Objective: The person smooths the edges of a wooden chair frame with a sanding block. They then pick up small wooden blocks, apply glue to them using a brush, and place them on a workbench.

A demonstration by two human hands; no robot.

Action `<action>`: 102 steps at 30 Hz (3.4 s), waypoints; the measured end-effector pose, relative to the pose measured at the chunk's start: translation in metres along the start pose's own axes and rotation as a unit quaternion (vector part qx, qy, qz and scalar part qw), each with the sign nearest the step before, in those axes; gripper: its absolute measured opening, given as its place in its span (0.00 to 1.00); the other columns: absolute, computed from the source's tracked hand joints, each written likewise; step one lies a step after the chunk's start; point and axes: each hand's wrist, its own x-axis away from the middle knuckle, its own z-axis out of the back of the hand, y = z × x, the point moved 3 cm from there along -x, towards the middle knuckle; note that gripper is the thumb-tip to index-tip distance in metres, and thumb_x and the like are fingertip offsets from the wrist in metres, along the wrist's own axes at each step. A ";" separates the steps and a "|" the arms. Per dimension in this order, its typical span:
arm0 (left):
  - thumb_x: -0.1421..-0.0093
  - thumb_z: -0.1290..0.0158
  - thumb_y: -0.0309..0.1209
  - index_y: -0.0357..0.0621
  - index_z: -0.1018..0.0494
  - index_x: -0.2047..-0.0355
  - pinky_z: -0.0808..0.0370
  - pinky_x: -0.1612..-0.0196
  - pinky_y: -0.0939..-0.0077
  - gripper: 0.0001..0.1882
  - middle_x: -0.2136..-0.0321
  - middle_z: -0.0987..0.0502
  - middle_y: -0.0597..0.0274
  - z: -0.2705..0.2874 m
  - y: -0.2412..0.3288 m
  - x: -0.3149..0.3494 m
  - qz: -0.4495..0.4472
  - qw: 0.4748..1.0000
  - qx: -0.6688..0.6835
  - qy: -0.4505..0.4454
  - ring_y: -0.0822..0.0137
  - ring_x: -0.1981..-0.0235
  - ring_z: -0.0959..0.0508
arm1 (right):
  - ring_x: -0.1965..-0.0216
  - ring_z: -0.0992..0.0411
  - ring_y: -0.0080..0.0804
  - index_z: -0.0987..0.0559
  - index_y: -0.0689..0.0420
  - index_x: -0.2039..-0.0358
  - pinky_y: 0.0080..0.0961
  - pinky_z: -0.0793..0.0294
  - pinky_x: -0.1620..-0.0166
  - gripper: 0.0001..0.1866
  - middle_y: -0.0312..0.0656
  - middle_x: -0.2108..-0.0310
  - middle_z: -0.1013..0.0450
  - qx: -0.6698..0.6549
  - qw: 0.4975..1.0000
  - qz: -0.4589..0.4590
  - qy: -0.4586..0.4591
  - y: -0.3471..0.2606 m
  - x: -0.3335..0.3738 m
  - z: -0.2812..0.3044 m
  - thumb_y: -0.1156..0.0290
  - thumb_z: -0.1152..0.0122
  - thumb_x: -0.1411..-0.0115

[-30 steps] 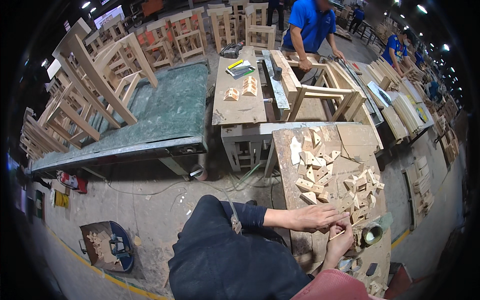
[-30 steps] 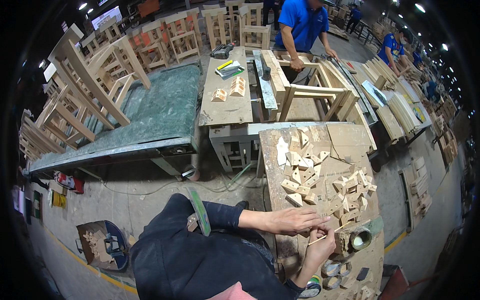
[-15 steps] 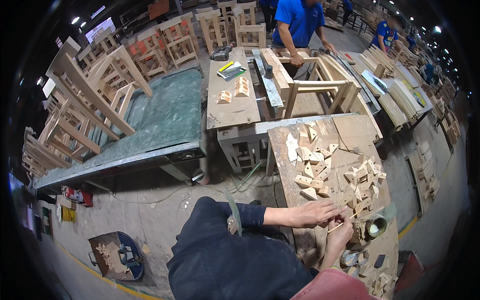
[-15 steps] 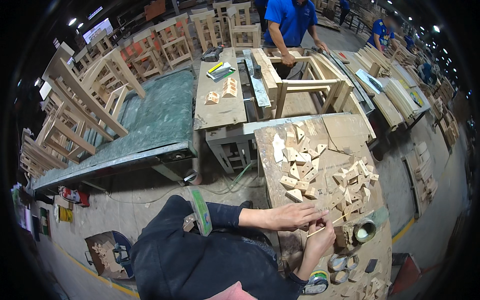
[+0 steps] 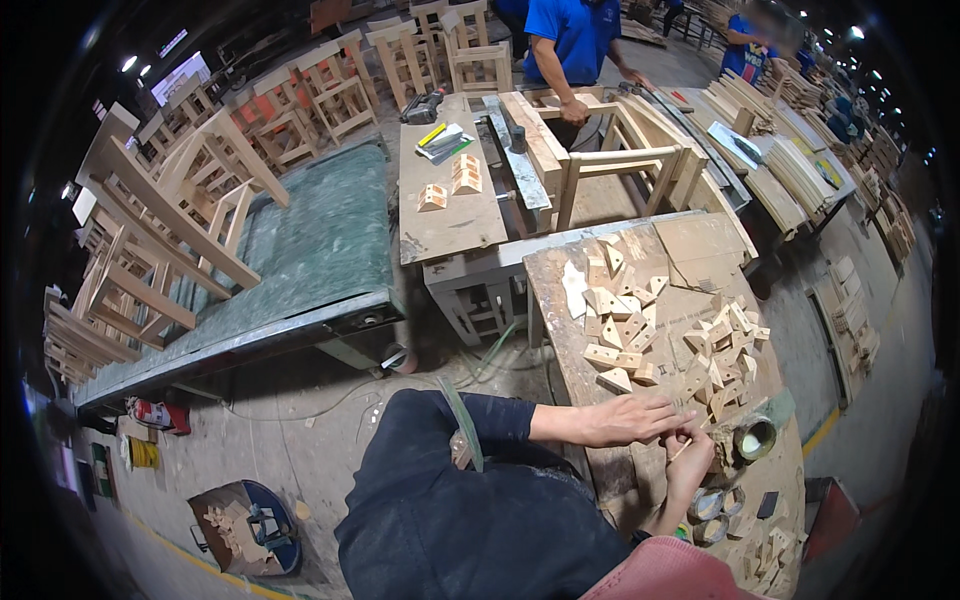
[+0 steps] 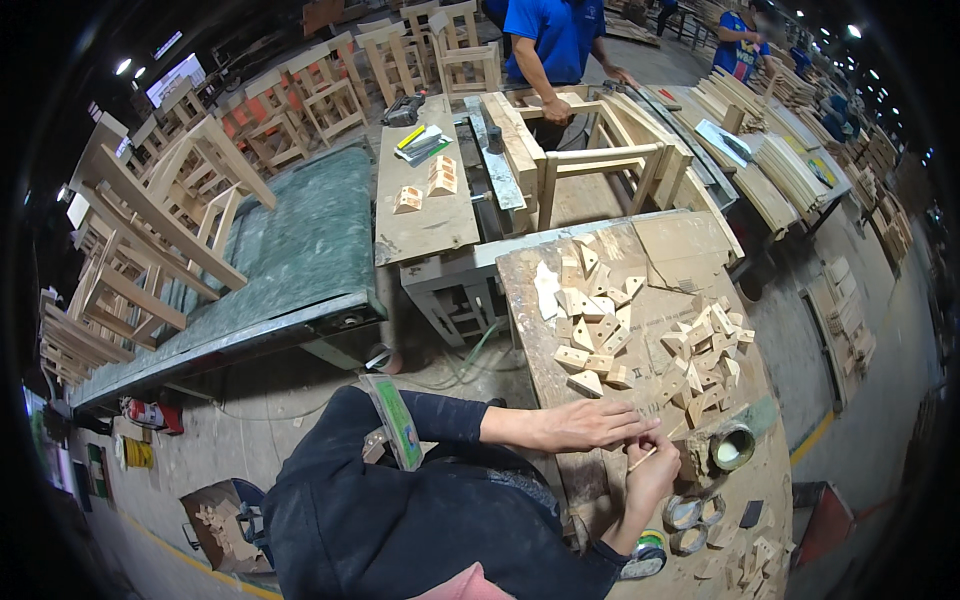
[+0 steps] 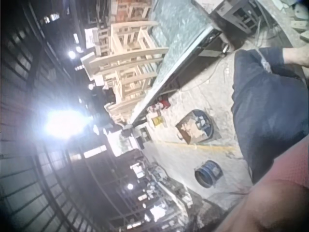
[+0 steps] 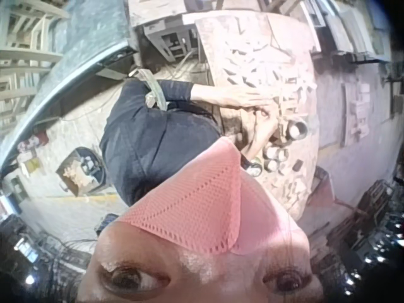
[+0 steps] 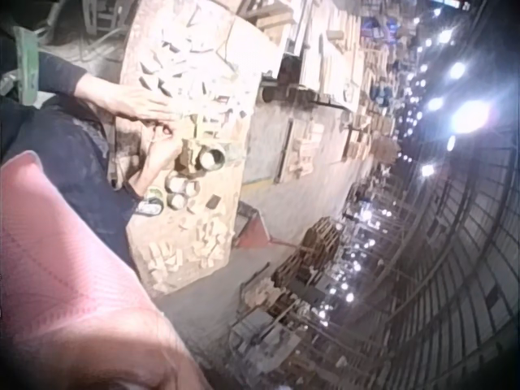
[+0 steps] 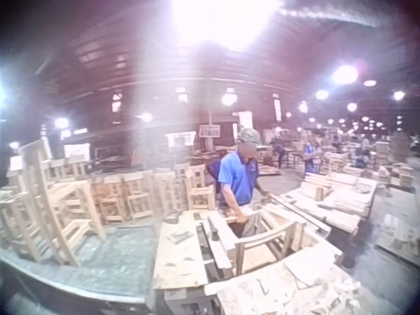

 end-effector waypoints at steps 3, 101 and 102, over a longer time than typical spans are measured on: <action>0.45 0.51 0.27 0.35 0.48 0.34 0.29 0.44 0.69 0.38 0.53 0.30 0.54 -0.004 -0.001 0.003 0.008 0.999 0.019 -0.033 0.57 0.46 0.30 | 0.73 0.22 0.48 0.19 0.64 0.67 0.39 0.25 0.67 0.13 0.51 0.77 0.23 0.042 0.999 0.016 0.021 -0.009 0.002 -0.004 0.72 0.31 0.53; 0.43 0.40 0.47 0.40 0.41 0.38 0.34 0.39 0.59 0.40 0.42 0.34 0.50 -0.037 -0.010 0.008 0.408 0.257 0.872 0.083 0.54 0.42 0.32 | 0.60 0.21 0.31 0.23 0.66 0.57 0.21 0.19 0.56 0.16 0.48 0.61 0.21 -0.632 0.708 -0.141 0.282 0.201 0.006 0.066 0.67 0.35 0.39; 0.43 0.40 0.48 0.40 0.41 0.37 0.34 0.39 0.59 0.40 0.42 0.34 0.49 -0.039 -0.011 0.005 0.406 0.253 0.875 0.083 0.54 0.42 0.32 | 0.60 0.21 0.31 0.23 0.66 0.58 0.20 0.19 0.56 0.15 0.47 0.61 0.21 -0.633 0.707 -0.129 0.287 0.195 0.008 0.069 0.67 0.36 0.39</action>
